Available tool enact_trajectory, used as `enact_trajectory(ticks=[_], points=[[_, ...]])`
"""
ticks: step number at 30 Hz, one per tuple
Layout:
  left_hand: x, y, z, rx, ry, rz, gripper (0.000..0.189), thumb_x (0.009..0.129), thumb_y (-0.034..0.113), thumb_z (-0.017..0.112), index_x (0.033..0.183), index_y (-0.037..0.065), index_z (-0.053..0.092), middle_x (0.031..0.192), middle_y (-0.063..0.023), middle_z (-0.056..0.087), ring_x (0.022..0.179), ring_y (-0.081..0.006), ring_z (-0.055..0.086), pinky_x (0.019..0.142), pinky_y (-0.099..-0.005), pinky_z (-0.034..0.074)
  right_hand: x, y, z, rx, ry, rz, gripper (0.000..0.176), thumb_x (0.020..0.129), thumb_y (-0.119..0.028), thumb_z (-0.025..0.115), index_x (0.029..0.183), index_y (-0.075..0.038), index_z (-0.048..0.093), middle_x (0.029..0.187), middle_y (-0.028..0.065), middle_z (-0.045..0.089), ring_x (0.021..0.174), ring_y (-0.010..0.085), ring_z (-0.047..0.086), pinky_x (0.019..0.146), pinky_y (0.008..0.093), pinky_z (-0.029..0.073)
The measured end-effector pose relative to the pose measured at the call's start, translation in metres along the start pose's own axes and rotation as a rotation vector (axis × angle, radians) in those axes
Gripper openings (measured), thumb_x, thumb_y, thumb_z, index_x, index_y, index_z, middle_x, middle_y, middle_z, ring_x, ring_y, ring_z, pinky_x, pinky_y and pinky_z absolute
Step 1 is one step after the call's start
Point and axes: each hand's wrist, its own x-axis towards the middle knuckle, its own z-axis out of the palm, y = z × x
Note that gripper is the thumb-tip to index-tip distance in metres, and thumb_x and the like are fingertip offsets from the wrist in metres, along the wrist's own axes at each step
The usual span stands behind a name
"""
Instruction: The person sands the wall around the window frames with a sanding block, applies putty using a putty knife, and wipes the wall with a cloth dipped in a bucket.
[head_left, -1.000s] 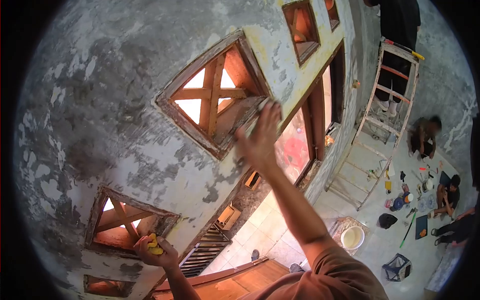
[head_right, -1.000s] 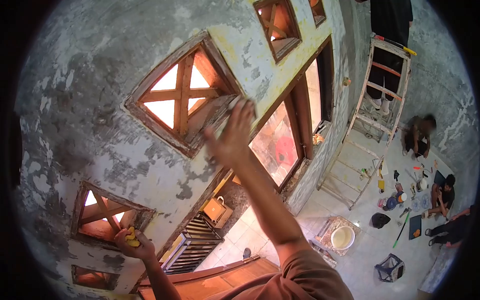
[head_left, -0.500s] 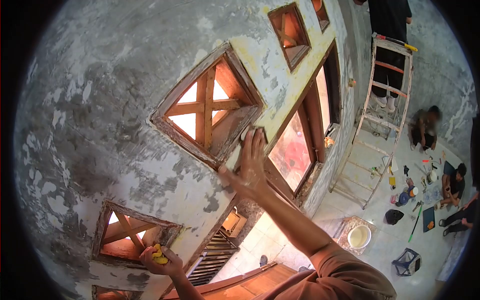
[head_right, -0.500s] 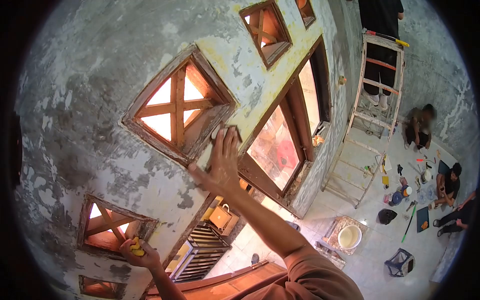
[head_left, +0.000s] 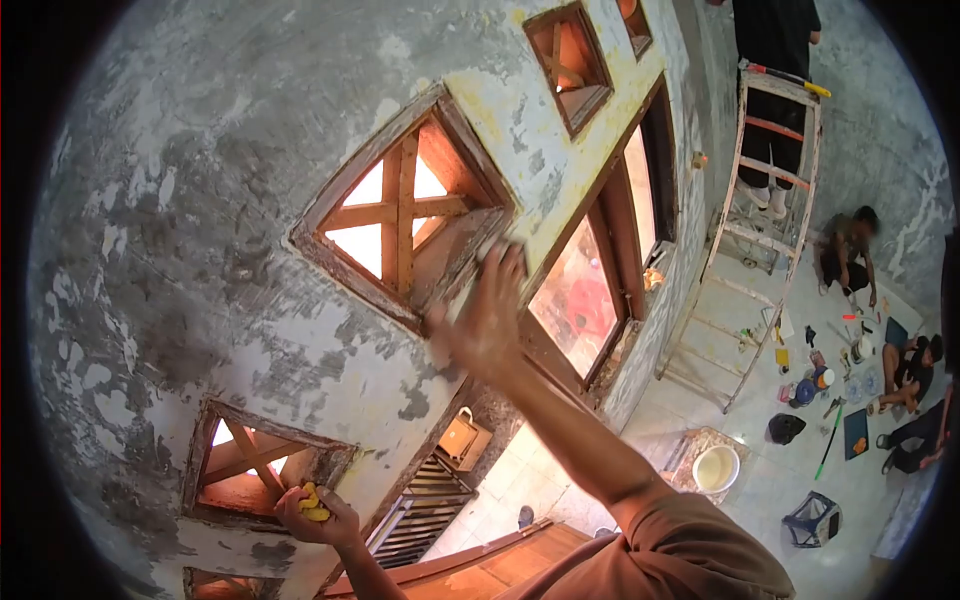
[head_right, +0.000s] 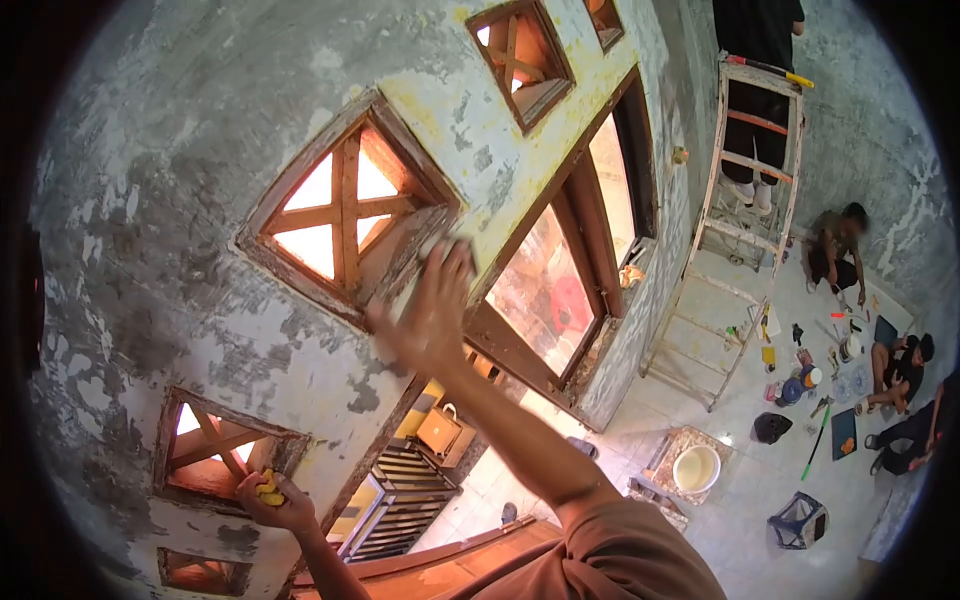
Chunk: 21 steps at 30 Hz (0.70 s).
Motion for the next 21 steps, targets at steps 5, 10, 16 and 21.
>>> enact_trajectory(ticks=[5,10,16,21], points=[[0.004,0.002,-0.001,0.087,-0.018,0.086,0.024,0.087,0.017,0.06,0.099,-0.001,0.051,0.086,-0.0135,0.052,0.076,-0.0306,0.051,0.065,-0.042,0.042,0.037,0.023,-0.009,0.044,0.071,-0.066,0.113,0.081,-0.06,0.06,0.146,0.01,0.0,0.15,0.0381,-0.002,0.142,0.0493,-0.004,0.112,0.0594,0.004],[0.004,0.0,-0.001,0.106,0.012,0.116,0.025,0.087,0.017,0.06,0.101,-0.002,0.051,0.087,-0.0138,0.053,0.076,-0.0316,0.051,0.067,-0.0432,0.042,-0.011,-0.011,0.005,0.053,-0.009,-0.016,0.106,0.084,-0.055,0.057,0.147,0.007,-0.002,0.151,0.0368,-0.006,0.142,0.0485,-0.005,0.112,0.0589,0.003],[-0.002,-0.003,-0.002,0.073,-0.038,0.057,0.024,0.087,0.016,0.06,0.101,-0.001,0.052,0.088,-0.014,0.053,0.079,-0.0318,0.052,0.069,-0.0428,0.043,0.036,0.018,-0.003,0.069,0.072,0.084,0.107,0.086,-0.059,0.053,0.145,0.012,-0.001,0.151,0.0354,-0.005,0.143,0.0462,-0.004,0.115,0.053,0.003],[-0.005,-0.004,-0.001,0.094,0.006,0.013,0.021,0.086,0.017,0.062,0.093,0.0,0.053,0.088,-0.0146,0.054,0.081,-0.0335,0.055,0.074,-0.0437,0.046,-0.005,0.011,-0.007,-0.067,-0.09,-0.044,0.113,0.084,-0.065,0.051,0.142,0.017,-0.001,0.149,0.0396,-0.004,0.142,0.0481,-0.004,0.114,0.0539,0.003]])
